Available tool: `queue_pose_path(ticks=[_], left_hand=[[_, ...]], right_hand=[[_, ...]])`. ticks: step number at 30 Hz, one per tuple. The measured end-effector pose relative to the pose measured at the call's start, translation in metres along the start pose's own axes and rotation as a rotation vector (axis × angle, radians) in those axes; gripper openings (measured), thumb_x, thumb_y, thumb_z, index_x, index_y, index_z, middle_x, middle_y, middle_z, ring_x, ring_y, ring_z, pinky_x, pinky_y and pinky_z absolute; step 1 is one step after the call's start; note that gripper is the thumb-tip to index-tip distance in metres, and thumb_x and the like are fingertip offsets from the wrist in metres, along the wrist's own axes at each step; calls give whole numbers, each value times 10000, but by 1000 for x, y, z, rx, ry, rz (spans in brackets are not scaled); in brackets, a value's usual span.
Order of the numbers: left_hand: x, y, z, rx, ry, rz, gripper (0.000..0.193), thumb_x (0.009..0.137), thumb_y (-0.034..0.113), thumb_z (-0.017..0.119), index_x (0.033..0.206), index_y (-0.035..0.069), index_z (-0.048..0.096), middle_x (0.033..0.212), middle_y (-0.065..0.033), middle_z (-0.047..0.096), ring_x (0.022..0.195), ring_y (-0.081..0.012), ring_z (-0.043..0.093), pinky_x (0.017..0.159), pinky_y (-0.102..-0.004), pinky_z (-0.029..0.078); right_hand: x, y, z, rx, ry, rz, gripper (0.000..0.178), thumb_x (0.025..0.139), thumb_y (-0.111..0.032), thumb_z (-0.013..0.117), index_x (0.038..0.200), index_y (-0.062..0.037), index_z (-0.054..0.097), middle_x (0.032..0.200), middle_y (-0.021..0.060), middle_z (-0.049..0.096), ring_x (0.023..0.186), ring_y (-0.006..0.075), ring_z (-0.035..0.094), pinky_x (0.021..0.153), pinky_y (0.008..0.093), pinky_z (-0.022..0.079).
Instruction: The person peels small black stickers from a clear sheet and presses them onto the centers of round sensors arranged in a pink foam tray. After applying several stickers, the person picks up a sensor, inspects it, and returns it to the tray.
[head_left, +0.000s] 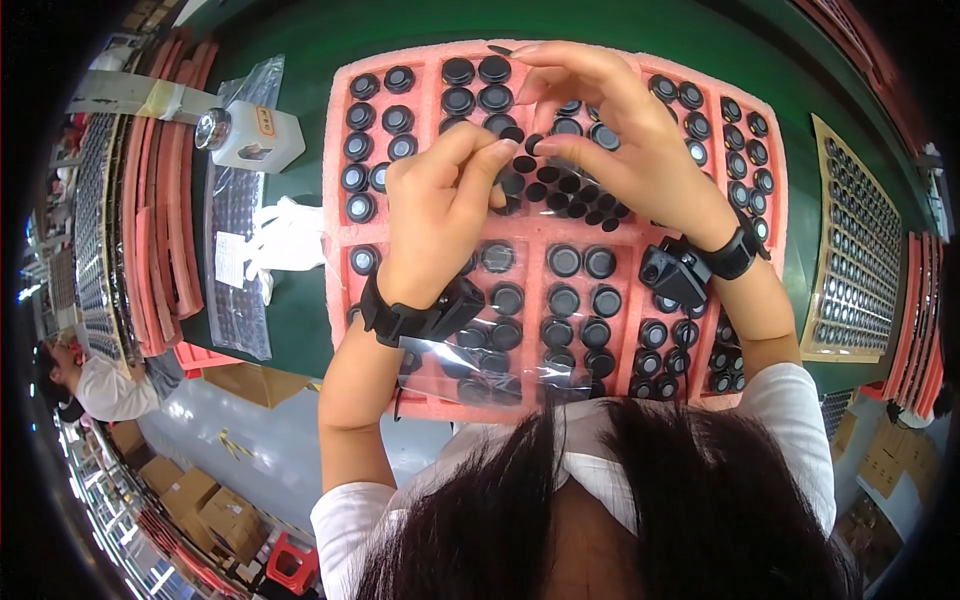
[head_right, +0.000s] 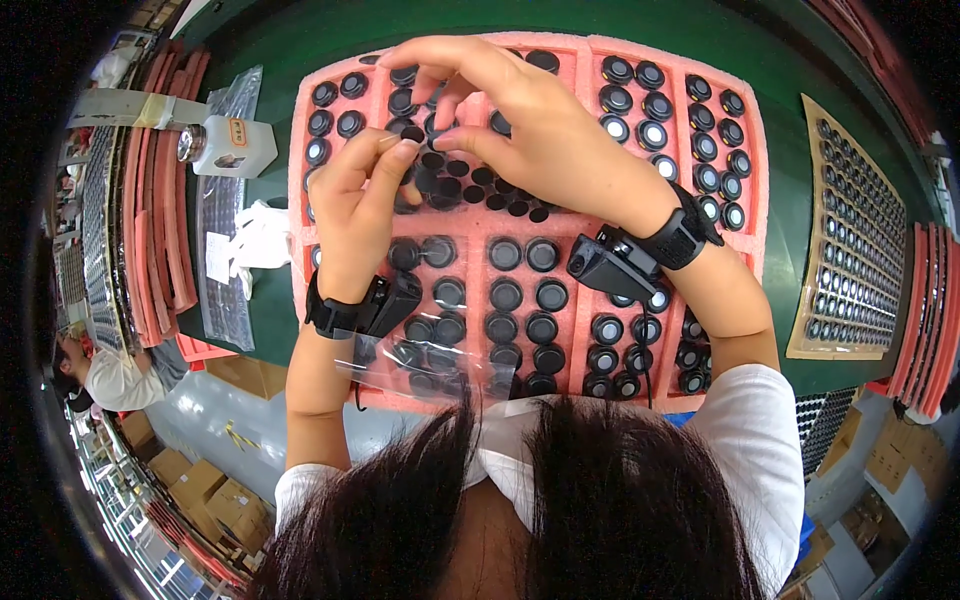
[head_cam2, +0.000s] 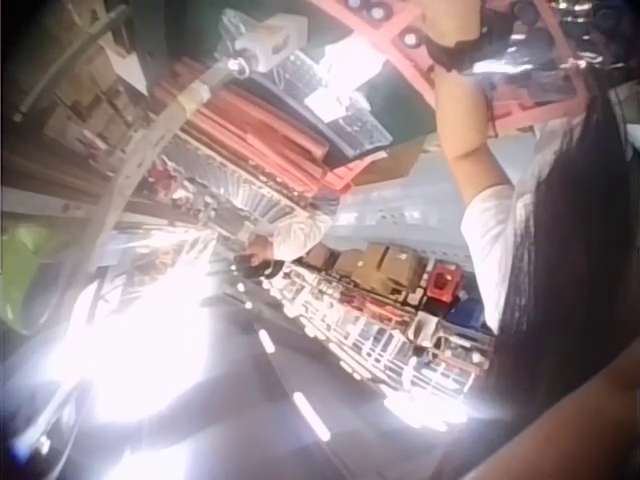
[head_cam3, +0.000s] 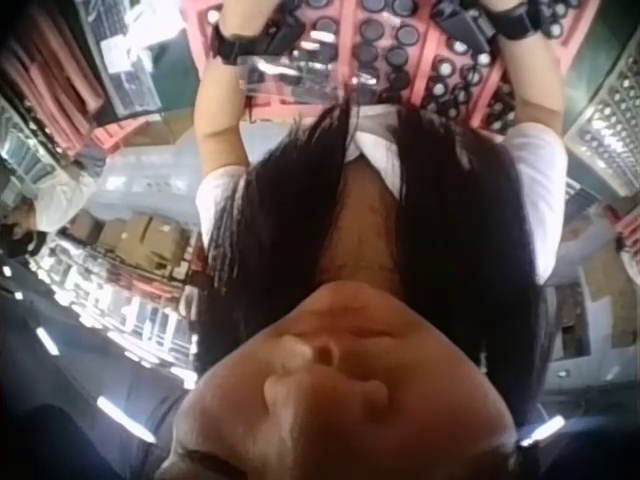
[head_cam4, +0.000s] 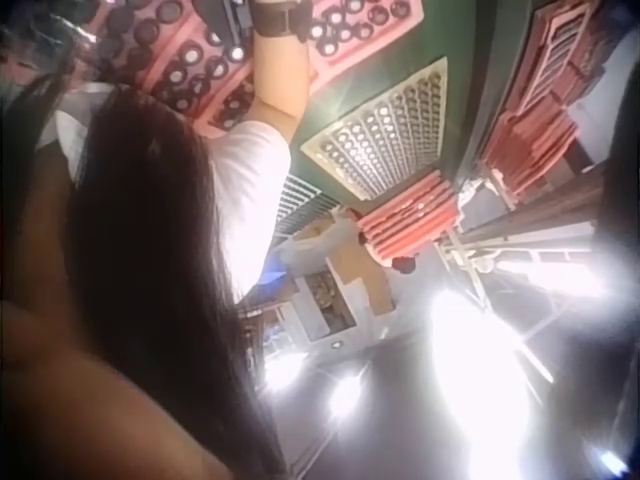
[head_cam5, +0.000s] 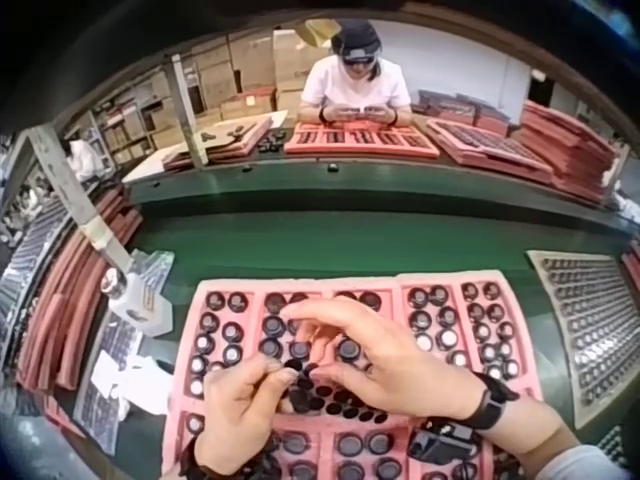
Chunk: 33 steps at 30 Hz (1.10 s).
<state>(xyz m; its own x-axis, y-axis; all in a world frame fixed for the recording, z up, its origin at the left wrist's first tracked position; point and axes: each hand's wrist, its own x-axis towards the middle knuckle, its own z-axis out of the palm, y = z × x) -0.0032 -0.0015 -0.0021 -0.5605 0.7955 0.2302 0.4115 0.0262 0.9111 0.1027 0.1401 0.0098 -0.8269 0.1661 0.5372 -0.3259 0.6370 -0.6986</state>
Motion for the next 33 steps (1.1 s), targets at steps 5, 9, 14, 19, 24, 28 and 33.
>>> queue_pose_path(ticks=[5, 9, 14, 19, 24, 28, 33], left_hand=[[0, 2, 1, 44, -4, 44, 114, 822, 77, 544, 738, 10, 580, 507, -49, 545, 466, -88, 559, 430, -201, 406], [4, -2, -6, 0, 7, -84, 135, 829, 104, 545, 755, -1, 588, 542, -38, 558, 491, -79, 538, 457, -210, 403], [33, -55, -63, 82, 120, -211, 190, 829, 170, 563, 797, -13, 604, 637, -7, 576, 576, -57, 488, 521, -206, 381], [31, -79, -126, 266, 161, -312, 218, 840, 219, 552, 828, 11, 618, 702, 11, 583, 629, -60, 496, 571, -201, 379], [0, -74, -140, 10, 124, -542, 233, 867, 259, 508, 898, 56, 617, 833, 12, 601, 744, -84, 537, 664, -217, 409], [-17, -68, -135, -182, 21, -573, 217, 864, 243, 509, 916, 55, 606, 848, 0, 604, 761, -103, 558, 672, -232, 431], [-23, -61, -133, -89, -25, -576, 253, 864, 244, 509, 998, 47, 593, 869, -13, 604, 805, -104, 556, 715, -245, 443]], right_hand=[[1, -3, -4, 135, -34, 70, 529, 715, 110, 588, 1194, -26, 411, 1117, 94, 472, 871, 168, 545, 808, 290, 453], [3, -3, -7, 222, -81, -57, 545, 708, 135, 572, 1200, -23, 398, 1046, 90, 480, 811, 155, 533, 789, 284, 452], [2, 0, -14, 218, 13, -20, 585, 708, 117, 583, 1228, -32, 359, 1015, 95, 469, 788, 144, 527, 771, 267, 443], [2, 0, -10, 174, -27, 77, 607, 720, 81, 589, 1254, -49, 331, 1040, 96, 461, 780, 123, 520, 757, 249, 438], [5, -1, -10, 254, 15, 180, 613, 727, 76, 579, 1268, -59, 323, 1053, 86, 463, 769, 104, 510, 755, 235, 437], [7, 4, -7, 442, 19, 267, 607, 734, 74, 570, 1272, -65, 325, 1046, 84, 481, 788, 98, 518, 750, 225, 439], [0, 20, -2, 641, -48, 381, 575, 757, 33, 564, 1273, -69, 332, 1034, 75, 506, 832, 88, 519, 761, 225, 435]])
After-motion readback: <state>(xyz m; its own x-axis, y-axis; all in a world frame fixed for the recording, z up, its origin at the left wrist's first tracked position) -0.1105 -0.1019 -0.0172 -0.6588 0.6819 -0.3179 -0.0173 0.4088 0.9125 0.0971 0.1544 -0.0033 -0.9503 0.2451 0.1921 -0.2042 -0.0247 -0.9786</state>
